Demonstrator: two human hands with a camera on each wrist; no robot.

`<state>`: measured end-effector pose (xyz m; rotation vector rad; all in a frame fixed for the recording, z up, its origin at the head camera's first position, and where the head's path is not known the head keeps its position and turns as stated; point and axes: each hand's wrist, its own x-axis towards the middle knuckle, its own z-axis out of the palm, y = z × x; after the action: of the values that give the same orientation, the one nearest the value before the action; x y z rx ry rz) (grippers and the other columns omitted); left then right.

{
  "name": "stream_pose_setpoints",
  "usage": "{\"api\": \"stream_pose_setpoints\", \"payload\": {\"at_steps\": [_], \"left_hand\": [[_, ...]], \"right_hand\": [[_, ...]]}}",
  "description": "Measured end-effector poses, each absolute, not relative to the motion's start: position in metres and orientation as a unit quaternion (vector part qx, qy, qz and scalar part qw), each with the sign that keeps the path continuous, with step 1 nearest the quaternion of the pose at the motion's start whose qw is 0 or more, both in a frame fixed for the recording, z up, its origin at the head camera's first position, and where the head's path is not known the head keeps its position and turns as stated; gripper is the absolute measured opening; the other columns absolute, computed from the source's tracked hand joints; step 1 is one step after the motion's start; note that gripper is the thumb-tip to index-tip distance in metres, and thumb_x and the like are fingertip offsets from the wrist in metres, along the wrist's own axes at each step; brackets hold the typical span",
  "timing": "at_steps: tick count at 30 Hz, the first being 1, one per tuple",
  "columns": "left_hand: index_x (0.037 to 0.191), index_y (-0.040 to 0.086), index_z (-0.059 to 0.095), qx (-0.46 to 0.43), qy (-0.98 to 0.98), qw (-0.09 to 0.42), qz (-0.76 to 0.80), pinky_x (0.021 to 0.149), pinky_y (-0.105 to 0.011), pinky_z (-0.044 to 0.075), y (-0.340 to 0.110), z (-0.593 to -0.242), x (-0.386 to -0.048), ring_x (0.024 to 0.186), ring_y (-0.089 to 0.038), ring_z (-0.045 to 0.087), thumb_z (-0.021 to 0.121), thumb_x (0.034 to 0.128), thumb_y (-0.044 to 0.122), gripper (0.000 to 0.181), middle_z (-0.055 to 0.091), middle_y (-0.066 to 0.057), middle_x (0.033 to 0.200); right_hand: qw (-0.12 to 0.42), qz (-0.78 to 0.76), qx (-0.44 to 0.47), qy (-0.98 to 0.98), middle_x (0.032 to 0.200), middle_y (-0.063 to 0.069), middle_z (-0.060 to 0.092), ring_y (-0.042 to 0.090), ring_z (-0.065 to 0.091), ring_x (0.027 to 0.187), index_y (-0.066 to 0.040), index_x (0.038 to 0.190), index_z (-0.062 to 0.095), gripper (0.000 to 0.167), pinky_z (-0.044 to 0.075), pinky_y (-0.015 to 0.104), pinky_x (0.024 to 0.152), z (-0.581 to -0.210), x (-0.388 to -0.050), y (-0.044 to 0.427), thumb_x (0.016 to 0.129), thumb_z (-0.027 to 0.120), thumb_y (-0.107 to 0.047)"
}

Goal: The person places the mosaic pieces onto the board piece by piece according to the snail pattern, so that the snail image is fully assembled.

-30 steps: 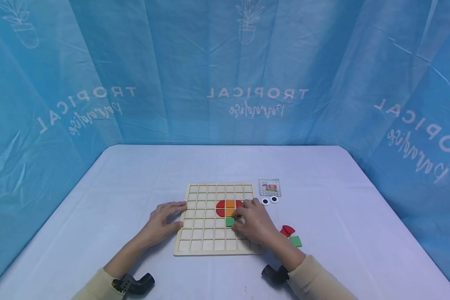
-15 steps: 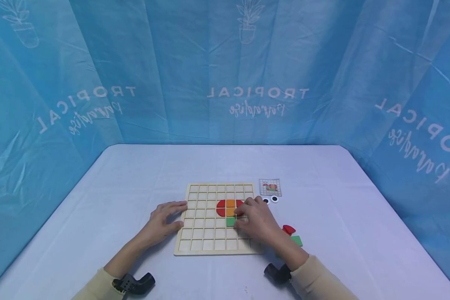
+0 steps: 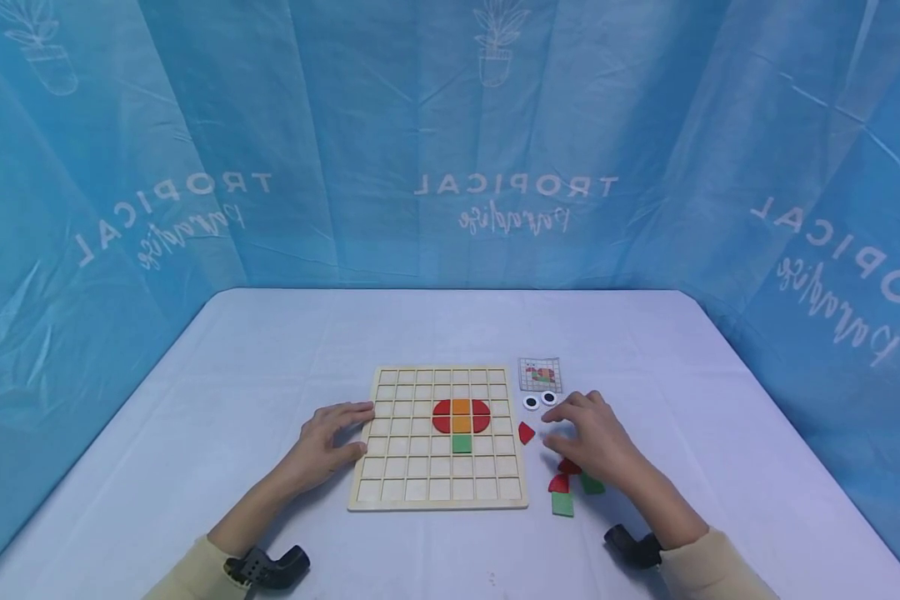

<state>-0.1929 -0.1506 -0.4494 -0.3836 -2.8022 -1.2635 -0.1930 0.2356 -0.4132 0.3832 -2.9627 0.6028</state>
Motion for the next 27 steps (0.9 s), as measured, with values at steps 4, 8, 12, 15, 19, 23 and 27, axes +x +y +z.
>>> {"api": "stream_pose_setpoints", "payload": {"at_steps": [4,8,12,15,19,23,27], "left_hand": [[0.126,0.008,0.06,-0.124,-0.904,0.021,-0.408,0.11,-0.058,0.014,-0.151,-0.449,-0.193,0.134,-0.032,0.032,0.067,0.0812,0.008,0.045,0.051,-0.006,0.14],[0.126,0.009,0.06,-0.124,-0.905,0.02,-0.408,0.11,-0.058,0.014,-0.151,-0.448,-0.192,0.134,-0.032,0.032,0.067,0.0818,0.008,0.044,0.051,-0.005,0.14],[0.126,0.009,0.061,-0.124,-0.906,0.021,-0.405,0.11,-0.058,0.014,-0.151,-0.448,-0.192,0.134,-0.032,0.031,0.067,0.0817,0.008,0.044,0.052,-0.005,0.139],[0.126,0.009,0.06,-0.121,-0.905,0.023,-0.407,0.11,-0.058,0.013,-0.15,-0.449,-0.192,0.134,-0.033,0.031,0.067,0.0811,0.008,0.045,0.051,-0.005,0.139],[0.126,0.009,0.06,-0.115,-0.904,0.02,-0.412,0.112,-0.057,0.011,-0.15,-0.449,-0.192,0.135,-0.032,0.03,0.067,0.0805,0.009,0.046,0.051,-0.005,0.14],[0.127,0.01,0.059,-0.106,-0.901,0.006,-0.42,0.114,-0.056,0.007,-0.15,-0.449,-0.193,0.137,-0.03,0.028,0.067,0.0805,0.01,0.047,0.05,-0.004,0.141],[0.127,0.01,0.059,-0.104,-0.901,0.002,-0.422,0.114,-0.056,0.007,-0.15,-0.449,-0.193,0.137,-0.03,0.027,0.067,0.0802,0.01,0.048,0.05,-0.003,0.141]], "right_hand": [[0.026,0.199,0.122,-0.972,0.104,0.004,0.063,0.021,0.047,0.1,-0.017,0.1,0.072,0.03,0.054,0.032,0.072,-0.416,-0.189,0.255,0.073,0.079,-0.025],[0.009,0.199,0.128,-0.971,0.104,0.001,0.064,0.019,0.049,0.1,-0.019,0.1,0.072,0.03,0.054,0.032,0.073,-0.419,-0.186,0.271,0.072,0.079,-0.029],[-0.026,0.205,0.138,-0.968,0.104,-0.002,0.064,0.018,0.049,0.1,-0.023,0.1,0.072,0.031,0.051,0.03,0.075,-0.421,-0.187,0.281,0.072,0.079,-0.033],[-0.05,0.217,0.147,-0.964,0.103,-0.005,0.064,0.017,0.048,0.101,-0.026,0.101,0.071,0.031,0.048,0.03,0.077,-0.422,-0.188,0.287,0.073,0.078,-0.034],[-0.067,0.234,0.159,-0.957,0.102,-0.007,0.062,0.017,0.046,0.102,-0.027,0.103,0.071,0.032,0.046,0.03,0.078,-0.424,-0.191,0.29,0.072,0.079,-0.033],[-0.081,0.243,0.163,-0.953,0.1,-0.009,0.06,0.016,0.044,0.103,-0.029,0.102,0.071,0.032,0.045,0.029,0.078,-0.426,-0.195,0.291,0.071,0.079,-0.032],[-0.084,0.247,0.17,-0.95,0.099,-0.009,0.059,0.017,0.044,0.103,-0.031,0.1,0.071,0.03,0.044,0.031,0.079,-0.427,-0.196,0.292,0.071,0.079,-0.029]]}}
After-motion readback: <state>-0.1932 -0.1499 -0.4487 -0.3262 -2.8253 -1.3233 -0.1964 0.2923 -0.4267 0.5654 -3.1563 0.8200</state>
